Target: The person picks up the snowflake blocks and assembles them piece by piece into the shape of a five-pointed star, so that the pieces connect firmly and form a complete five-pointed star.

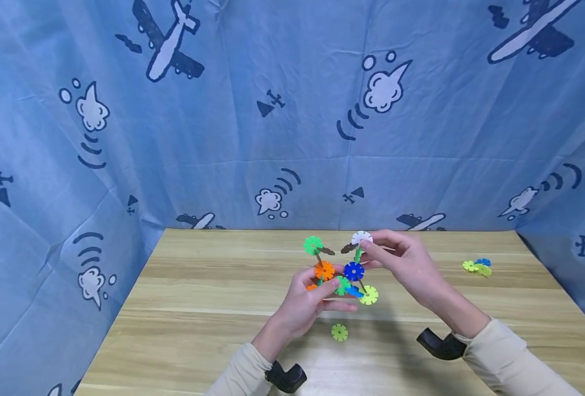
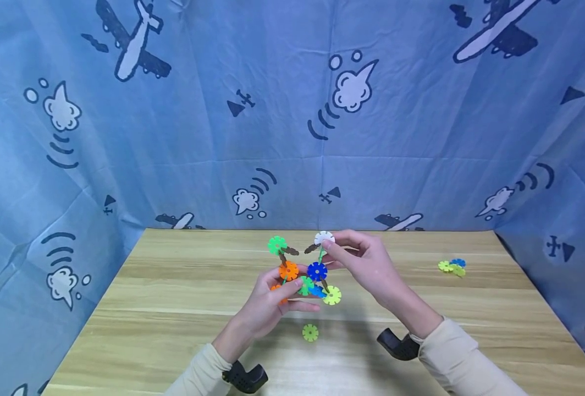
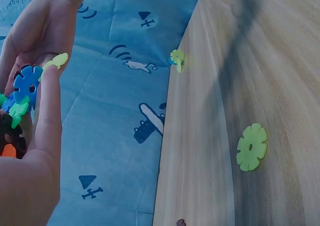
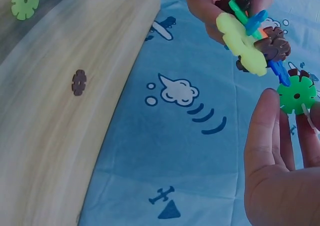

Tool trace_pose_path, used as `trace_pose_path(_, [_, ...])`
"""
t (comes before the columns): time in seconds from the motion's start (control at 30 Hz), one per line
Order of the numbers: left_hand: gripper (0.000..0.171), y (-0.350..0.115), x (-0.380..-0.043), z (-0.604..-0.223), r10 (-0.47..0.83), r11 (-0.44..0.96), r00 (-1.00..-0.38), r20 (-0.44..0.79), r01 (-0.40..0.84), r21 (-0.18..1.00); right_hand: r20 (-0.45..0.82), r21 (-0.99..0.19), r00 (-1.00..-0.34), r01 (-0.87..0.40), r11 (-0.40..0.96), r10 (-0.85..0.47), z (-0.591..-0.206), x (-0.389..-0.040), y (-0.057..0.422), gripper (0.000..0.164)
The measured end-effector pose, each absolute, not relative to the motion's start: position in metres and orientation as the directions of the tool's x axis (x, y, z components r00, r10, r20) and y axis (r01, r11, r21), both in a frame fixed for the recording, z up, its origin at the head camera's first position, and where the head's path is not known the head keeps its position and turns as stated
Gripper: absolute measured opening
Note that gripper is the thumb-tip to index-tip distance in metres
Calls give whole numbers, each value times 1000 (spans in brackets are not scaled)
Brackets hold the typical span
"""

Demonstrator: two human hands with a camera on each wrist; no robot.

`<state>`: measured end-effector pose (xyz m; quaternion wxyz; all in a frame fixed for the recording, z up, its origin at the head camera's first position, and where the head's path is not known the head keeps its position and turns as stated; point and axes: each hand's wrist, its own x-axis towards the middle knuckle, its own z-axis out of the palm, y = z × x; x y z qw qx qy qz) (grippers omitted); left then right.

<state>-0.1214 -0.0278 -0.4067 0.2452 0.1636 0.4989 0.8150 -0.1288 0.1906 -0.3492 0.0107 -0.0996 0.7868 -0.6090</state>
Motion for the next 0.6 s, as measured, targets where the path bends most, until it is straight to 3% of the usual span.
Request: trace_pose_path(0.6, [28,-24,-123,-412,443,-375,-893,-76,-261,890,75,-962,-982,-116,247,-172,-349,-126,181,34])
